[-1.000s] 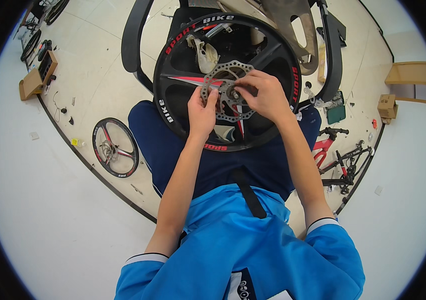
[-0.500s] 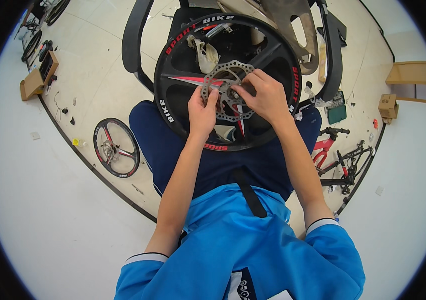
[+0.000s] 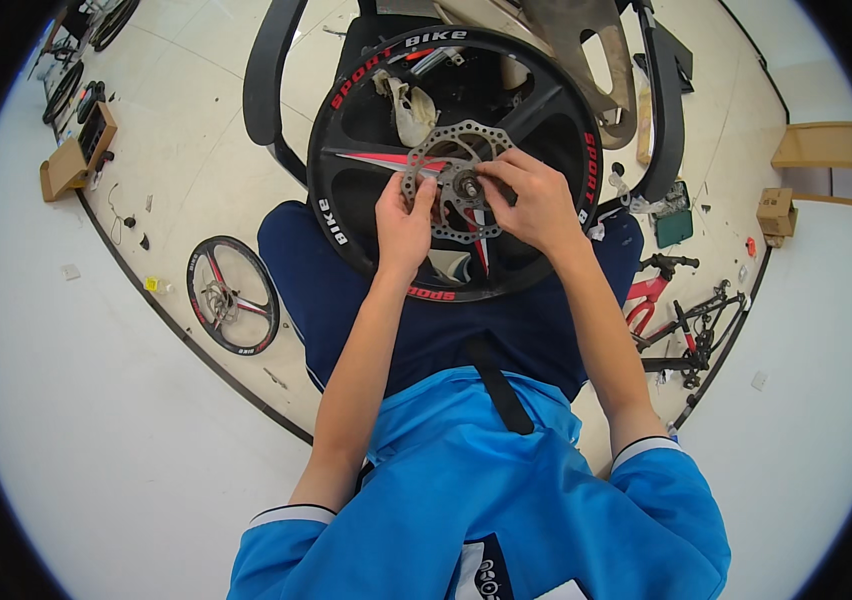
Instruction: The person installs a disc brake rotor onto a bicycle wheel hub, aligns it, and secures it with bolts. The person then picks up a screwdriver and continues tightening the rotor bolts.
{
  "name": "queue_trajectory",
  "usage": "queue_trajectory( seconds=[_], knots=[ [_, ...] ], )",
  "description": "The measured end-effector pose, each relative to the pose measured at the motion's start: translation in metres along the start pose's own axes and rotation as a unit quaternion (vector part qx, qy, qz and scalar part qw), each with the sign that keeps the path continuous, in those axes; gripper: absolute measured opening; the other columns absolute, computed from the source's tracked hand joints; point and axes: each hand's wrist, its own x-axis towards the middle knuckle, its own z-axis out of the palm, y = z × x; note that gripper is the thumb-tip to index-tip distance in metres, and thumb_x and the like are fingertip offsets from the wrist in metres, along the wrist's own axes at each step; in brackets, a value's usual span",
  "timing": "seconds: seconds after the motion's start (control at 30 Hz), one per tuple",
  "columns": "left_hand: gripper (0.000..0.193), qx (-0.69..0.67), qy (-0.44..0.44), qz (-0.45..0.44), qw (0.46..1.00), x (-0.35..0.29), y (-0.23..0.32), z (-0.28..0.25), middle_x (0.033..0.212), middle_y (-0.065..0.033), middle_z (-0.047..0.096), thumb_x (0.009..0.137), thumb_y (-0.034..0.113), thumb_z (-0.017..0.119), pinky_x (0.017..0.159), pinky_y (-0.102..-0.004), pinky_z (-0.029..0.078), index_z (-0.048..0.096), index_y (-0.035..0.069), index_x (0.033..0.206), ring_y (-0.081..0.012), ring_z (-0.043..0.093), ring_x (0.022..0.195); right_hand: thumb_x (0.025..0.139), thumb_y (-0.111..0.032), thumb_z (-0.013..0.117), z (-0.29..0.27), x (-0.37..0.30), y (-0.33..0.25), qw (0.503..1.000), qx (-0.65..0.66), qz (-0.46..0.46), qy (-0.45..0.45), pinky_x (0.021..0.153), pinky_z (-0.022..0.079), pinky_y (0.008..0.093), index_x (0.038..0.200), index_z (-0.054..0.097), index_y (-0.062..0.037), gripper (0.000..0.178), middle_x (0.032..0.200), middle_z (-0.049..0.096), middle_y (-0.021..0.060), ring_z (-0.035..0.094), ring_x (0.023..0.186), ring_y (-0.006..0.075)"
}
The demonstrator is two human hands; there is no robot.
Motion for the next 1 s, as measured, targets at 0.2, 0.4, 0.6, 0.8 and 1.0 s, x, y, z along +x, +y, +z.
queue_trajectory(
  seconds=[0.2, 0.4, 0.6, 0.8, 1.0],
  knots=[
    [0.011, 0.002, 0.009, 0.004, 1.0, -0.002, 0.002, 0.003, 0.085, -0.002, 0.065, 0.103, 0.015, 0.059, 0.062, -0.0223, 0.047, 0.059, 0.004, 0.104, -0.0092, 0.063, 0.069, 0.084, -0.007, 0.075, -0.005, 0.003, -0.001, 1.0, 0.011, 0.018, -0.021, 0.069, 0.055, 0.0343, 0.096, 0.073, -0.0034, 0.013, 0.091, 0.067, 0.0086, 0.069, 0.078, 0.0279],
    [0.011, -0.003, 0.008, 0.01, 1.0, -0.002, -0.001, 0.003, 0.085, -0.0022, 0.065, 0.103, 0.014, 0.058, 0.061, -0.022, 0.047, 0.058, 0.004, 0.103, -0.0091, 0.063, 0.07, 0.084, -0.006, 0.074, -0.005, 0.005, -0.003, 0.999, 0.033, 0.036, -0.022, 0.07, 0.056, 0.0352, 0.097, 0.073, -0.0038, 0.013, 0.092, 0.067, 0.0082, 0.069, 0.079, 0.0285],
    [0.01, -0.004, 0.009, 0.008, 1.0, -0.002, -0.001, 0.002, 0.085, -0.0024, 0.065, 0.103, 0.014, 0.058, 0.061, -0.022, 0.047, 0.058, 0.004, 0.103, -0.009, 0.063, 0.07, 0.084, -0.005, 0.073, -0.004, 0.006, -0.002, 1.0, 0.006, 0.0, -0.024, 0.071, 0.056, 0.0356, 0.099, 0.073, -0.0039, 0.015, 0.092, 0.068, 0.0082, 0.069, 0.08, 0.0289],
    [0.011, -0.009, 0.004, 0.012, 1.0, -0.001, -0.004, 0.001, 0.085, -0.0024, 0.065, 0.103, 0.014, 0.058, 0.062, -0.0225, 0.047, 0.058, 0.004, 0.102, -0.0091, 0.063, 0.07, 0.084, -0.01, 0.072, -0.003, 0.008, 0.004, 0.999, -0.016, -0.039, -0.027, 0.069, 0.056, 0.0373, 0.094, 0.071, -0.0042, 0.012, 0.09, 0.066, 0.0078, 0.067, 0.081, 0.0288],
    [0.011, -0.002, 0.002, 0.018, 1.0, 0.0, -0.004, 0.001, 0.084, -0.0028, 0.066, 0.103, 0.015, 0.058, 0.061, -0.023, 0.047, 0.058, 0.004, 0.102, -0.0095, 0.063, 0.069, 0.083, -0.008, 0.075, -0.004, 0.011, 0.001, 0.998, -0.022, -0.024, -0.046, 0.068, 0.055, 0.0369, 0.094, 0.069, -0.0044, 0.012, 0.089, 0.065, 0.0088, 0.066, 0.077, 0.0308]
  ],
)
